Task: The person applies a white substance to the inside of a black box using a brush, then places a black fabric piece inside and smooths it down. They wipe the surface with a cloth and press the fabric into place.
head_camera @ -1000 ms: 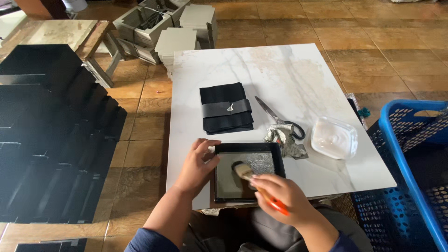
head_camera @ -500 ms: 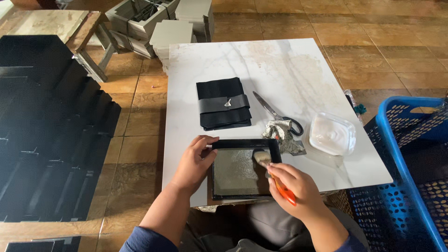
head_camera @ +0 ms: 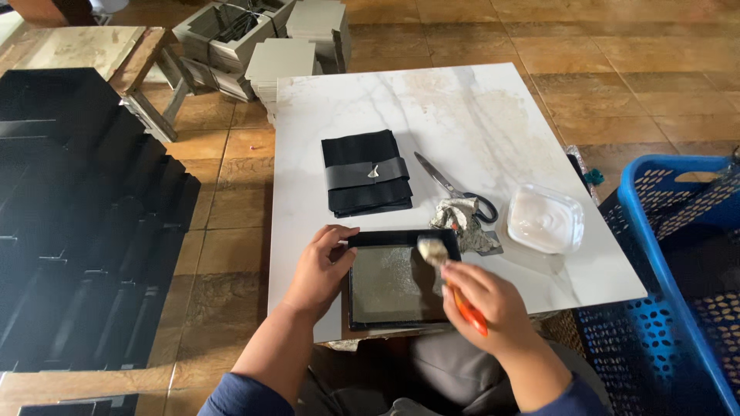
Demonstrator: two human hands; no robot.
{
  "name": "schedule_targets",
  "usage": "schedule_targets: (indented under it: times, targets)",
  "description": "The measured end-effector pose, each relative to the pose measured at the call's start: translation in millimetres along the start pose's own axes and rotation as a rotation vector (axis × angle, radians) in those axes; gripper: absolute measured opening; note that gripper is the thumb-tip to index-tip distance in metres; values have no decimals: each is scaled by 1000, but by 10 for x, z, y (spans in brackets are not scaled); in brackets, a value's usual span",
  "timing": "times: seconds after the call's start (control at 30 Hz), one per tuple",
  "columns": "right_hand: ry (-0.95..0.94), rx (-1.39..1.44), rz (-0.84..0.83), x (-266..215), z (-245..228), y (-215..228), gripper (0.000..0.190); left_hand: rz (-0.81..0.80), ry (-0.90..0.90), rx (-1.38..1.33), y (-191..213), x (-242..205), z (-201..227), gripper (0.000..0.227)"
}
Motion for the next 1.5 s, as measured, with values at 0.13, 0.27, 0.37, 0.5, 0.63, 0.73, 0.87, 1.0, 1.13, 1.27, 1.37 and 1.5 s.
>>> schedule_targets:
  times: [0.13,0.27,0.37,0.5,0.63,0.73,0.87,1.0,1.13,1.27,1.37,1.5]
  targets:
    - [-17,34,-28,70,2,-69,18,12,-52,7,-3,34,-27,27]
    - [-64,60,-83,41,13,-101,19,3,-3,-27,-2,4,7,27]
    - [-100,45,-39,53,75,-33,16,-2,11,-29,-4,-18,4,27]
    - [-177,-12,-310,28,194,-427,32,-14,-76,-73,-35,34,-47,27]
    - [-68,-54,-292,196,-67,-544,28,-17,-41,-64,1,3,-2,27]
    - [-108,100,-305,295,-83,-627,28,-16,-93,-10,10,12,22,28]
    - [-62,410,-377,390,-62,-762,22,-32,-115,-132,20,9,36,27]
    - [-67,600,-413,554,37,-670,22,-26,-119,-140,17,12,25,28]
    - [4,656,-408,719,39,-541,21,-40,-136,-144,21,-4,49,27]
    - [-173,817,-602,572,227,-707,25,-49,-107,-124,1,2,34,27]
    - [-202,935,-667,529,178,-701,23,-32,-103,-121,14,12,18,27]
    - [-182,1038,-757,281,162,-723,21,-17,-61,-137,7,37,-73,28]
Point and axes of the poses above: each hand's wrist, its own x-axis towards the middle knuckle, its own y-axis out of the back of the hand, z = x × y, the point moved 10 cm from there along x, towards the middle knuckle, and after that the axes turned 5 degrees about y, right-handed, at the moved point
